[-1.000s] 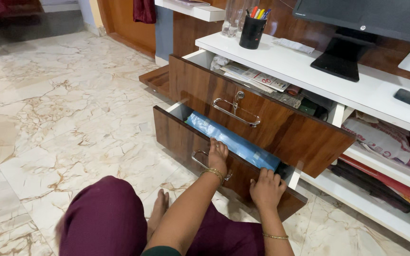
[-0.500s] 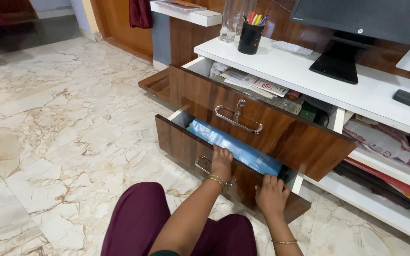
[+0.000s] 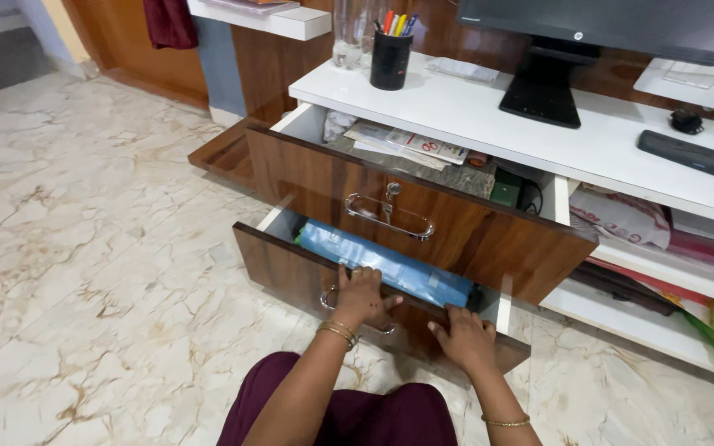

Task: The person sits on the floor and opens and closes multiple drawers in a wooden cabinet. They use a key to unlock one drawer, then open and close several others containing papers, folders, and miscellaneous items.

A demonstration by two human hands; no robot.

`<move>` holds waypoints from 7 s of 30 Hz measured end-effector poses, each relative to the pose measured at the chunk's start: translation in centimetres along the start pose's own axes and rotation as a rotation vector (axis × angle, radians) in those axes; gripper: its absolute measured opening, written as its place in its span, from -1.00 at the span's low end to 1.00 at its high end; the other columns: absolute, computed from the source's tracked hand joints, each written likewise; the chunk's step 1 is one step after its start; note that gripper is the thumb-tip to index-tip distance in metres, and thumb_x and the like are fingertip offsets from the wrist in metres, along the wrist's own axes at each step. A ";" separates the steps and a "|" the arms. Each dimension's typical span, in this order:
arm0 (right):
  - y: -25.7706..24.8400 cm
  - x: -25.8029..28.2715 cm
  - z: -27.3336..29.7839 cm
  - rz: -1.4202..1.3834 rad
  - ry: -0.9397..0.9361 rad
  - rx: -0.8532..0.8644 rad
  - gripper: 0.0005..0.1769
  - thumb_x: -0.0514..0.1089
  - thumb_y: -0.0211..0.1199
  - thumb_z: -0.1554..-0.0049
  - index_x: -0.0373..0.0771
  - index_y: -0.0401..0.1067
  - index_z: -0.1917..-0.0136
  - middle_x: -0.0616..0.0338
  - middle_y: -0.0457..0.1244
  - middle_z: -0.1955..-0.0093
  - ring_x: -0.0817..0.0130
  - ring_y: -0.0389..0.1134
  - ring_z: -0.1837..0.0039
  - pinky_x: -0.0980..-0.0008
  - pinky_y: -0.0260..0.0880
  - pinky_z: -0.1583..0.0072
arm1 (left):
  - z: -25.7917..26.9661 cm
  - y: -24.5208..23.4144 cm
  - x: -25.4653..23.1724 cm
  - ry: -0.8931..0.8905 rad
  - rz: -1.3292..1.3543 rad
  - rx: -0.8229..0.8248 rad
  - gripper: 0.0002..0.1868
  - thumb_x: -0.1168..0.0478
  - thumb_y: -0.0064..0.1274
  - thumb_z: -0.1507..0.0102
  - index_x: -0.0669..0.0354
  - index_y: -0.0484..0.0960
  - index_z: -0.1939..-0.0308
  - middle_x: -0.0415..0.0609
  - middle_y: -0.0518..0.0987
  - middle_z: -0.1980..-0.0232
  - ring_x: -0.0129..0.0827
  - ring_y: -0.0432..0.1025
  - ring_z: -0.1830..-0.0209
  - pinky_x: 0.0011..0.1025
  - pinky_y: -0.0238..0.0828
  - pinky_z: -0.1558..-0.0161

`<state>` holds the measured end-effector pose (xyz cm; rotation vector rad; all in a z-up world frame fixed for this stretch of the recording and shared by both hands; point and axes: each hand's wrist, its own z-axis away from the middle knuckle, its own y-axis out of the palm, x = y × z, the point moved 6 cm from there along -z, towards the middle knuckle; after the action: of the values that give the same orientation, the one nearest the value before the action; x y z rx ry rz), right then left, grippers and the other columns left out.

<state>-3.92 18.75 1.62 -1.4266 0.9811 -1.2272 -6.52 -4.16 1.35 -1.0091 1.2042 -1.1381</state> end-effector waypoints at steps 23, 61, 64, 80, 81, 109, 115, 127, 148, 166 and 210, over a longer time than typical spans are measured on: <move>7.0 8.9 -12.9 -0.175 -0.110 0.548 -0.01 0.63 -0.47 -0.16 0.13 0.00 -0.65 0.15 -0.39 -0.76 0.09 -0.51 -0.75 -0.04 -0.36 -0.63 | -9.6 1.8 6.8 -0.122 -0.029 0.219 -0.04 -0.47 -0.29 -0.29 -0.13 0.01 -0.65 -0.14 -0.12 -0.72 -0.12 -0.04 -0.66 0.14 -0.13 -0.49; -18.6 23.4 -19.6 -0.041 -0.565 -0.370 -0.11 0.30 -0.02 -0.26 -0.14 -0.21 -0.65 -0.14 -0.26 -0.69 -0.13 -0.16 -0.63 -0.09 -0.05 -0.47 | -7.1 -24.9 14.6 0.477 0.023 -0.732 -0.44 -0.14 -0.17 -0.37 0.09 0.57 -0.29 -0.01 0.52 -0.36 -0.14 0.34 -0.39 0.15 -0.14 -0.44; -17.4 21.6 -22.5 0.090 -0.443 -0.008 0.00 0.48 -0.19 -0.20 0.02 -0.42 -0.68 0.04 -0.45 -0.73 0.04 -0.30 -0.69 0.00 -0.17 -0.55 | -7.8 -27.2 15.1 0.644 0.056 -0.595 -0.39 -0.21 -0.12 -0.35 0.21 0.62 -0.18 0.10 0.61 -0.20 -0.11 0.45 -0.24 0.04 0.06 -0.35; -3.9 14.1 -25.8 0.264 -0.414 0.072 -0.46 0.37 -0.15 -0.31 0.17 0.16 -0.44 0.22 -0.06 -0.59 0.07 -0.10 -0.60 -0.32 -0.04 -0.42 | -29.0 -1.0 21.0 0.600 -0.007 0.338 -0.69 -0.01 0.14 -0.27 0.17 0.74 0.19 0.30 0.55 0.11 0.15 0.52 0.07 -0.03 0.46 -0.02; -3.8 14.2 -24.8 0.254 -0.510 -0.179 -0.48 0.38 -0.13 -0.29 0.19 0.24 -0.38 0.22 0.01 -0.55 0.07 -0.04 -0.57 -0.35 0.00 -0.38 | -29.1 0.3 21.2 0.542 -0.007 0.410 -0.66 -0.04 0.13 -0.27 0.16 0.73 0.19 0.27 0.55 0.12 0.13 0.52 0.08 -0.03 0.45 -0.03; -13.7 13.4 -0.8 -0.308 -0.607 -0.423 -0.69 -0.05 0.27 -0.19 -0.07 0.50 -0.21 0.20 0.29 -0.37 0.14 0.22 -0.48 -0.01 0.07 -0.48 | 4.1 -17.4 11.6 0.385 0.462 -0.501 -0.63 0.09 0.08 -0.25 0.01 0.59 -0.13 -0.13 0.54 -0.21 -0.20 0.29 -0.40 0.03 -0.23 -0.45; -5.5 2.9 2.7 -0.121 -0.071 -0.211 -0.55 -0.04 0.29 -0.08 -0.10 0.47 -0.25 0.13 0.29 -0.21 0.14 0.19 -0.36 0.03 0.07 -0.37 | 1.8 -7.1 9.7 0.295 0.294 -0.276 -0.39 0.07 0.09 -0.20 0.08 0.44 -0.34 0.03 0.41 -0.35 -0.11 0.17 -0.43 0.19 -0.22 -0.38; -4.7 -1.9 0.0 -0.089 0.067 -0.188 -0.64 -0.09 0.31 -0.08 -0.06 0.53 -0.17 0.26 0.39 -0.15 0.30 0.33 -0.29 0.14 0.07 -0.44 | -3.3 -4.5 9.3 0.083 0.069 -0.092 -0.57 -0.06 0.22 -0.19 -0.03 0.64 -0.08 -0.07 0.60 -0.12 -0.24 0.44 -0.21 0.06 -0.03 -0.42; -6.0 -0.7 1.0 -0.153 0.128 -0.213 -0.71 -0.09 0.32 -0.05 -0.06 0.58 -0.08 0.24 0.42 -0.06 0.26 0.37 -0.20 0.16 0.15 -0.33 | -0.8 -6.5 9.0 0.092 0.152 -0.137 -0.52 -0.05 0.24 -0.15 0.00 0.64 -0.10 -0.06 0.60 -0.14 -0.25 0.44 -0.21 0.04 -0.05 -0.38; -25.0 -4.1 -2.1 -0.200 -0.002 -1.220 -0.82 -0.32 0.26 -0.22 -0.19 0.51 -0.11 0.14 0.32 -0.06 0.13 0.26 -0.22 0.19 0.12 -0.37 | -4.0 -24.5 3.3 0.251 0.218 -0.925 -0.22 -0.22 -0.31 -0.44 0.06 -0.04 -0.63 0.45 -0.50 -0.62 0.28 -0.57 -0.62 0.26 -0.49 -0.48; -12.7 -9.0 -25.2 -0.821 0.418 0.347 -0.49 0.24 0.43 -0.05 -0.17 0.39 0.38 0.25 0.13 0.44 0.38 0.02 0.36 0.36 0.04 0.26 | -18.6 -27.4 15.9 -0.243 -0.087 0.144 -0.34 -0.27 0.36 -0.07 0.00 0.72 -0.12 -0.05 0.21 -0.59 -0.06 -0.25 -0.71 0.33 -0.44 -0.50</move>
<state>-30.50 25.76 12.66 -1.3449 0.3766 -2.2411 -27.87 -24.10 23.65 -1.0635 0.8803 -1.1175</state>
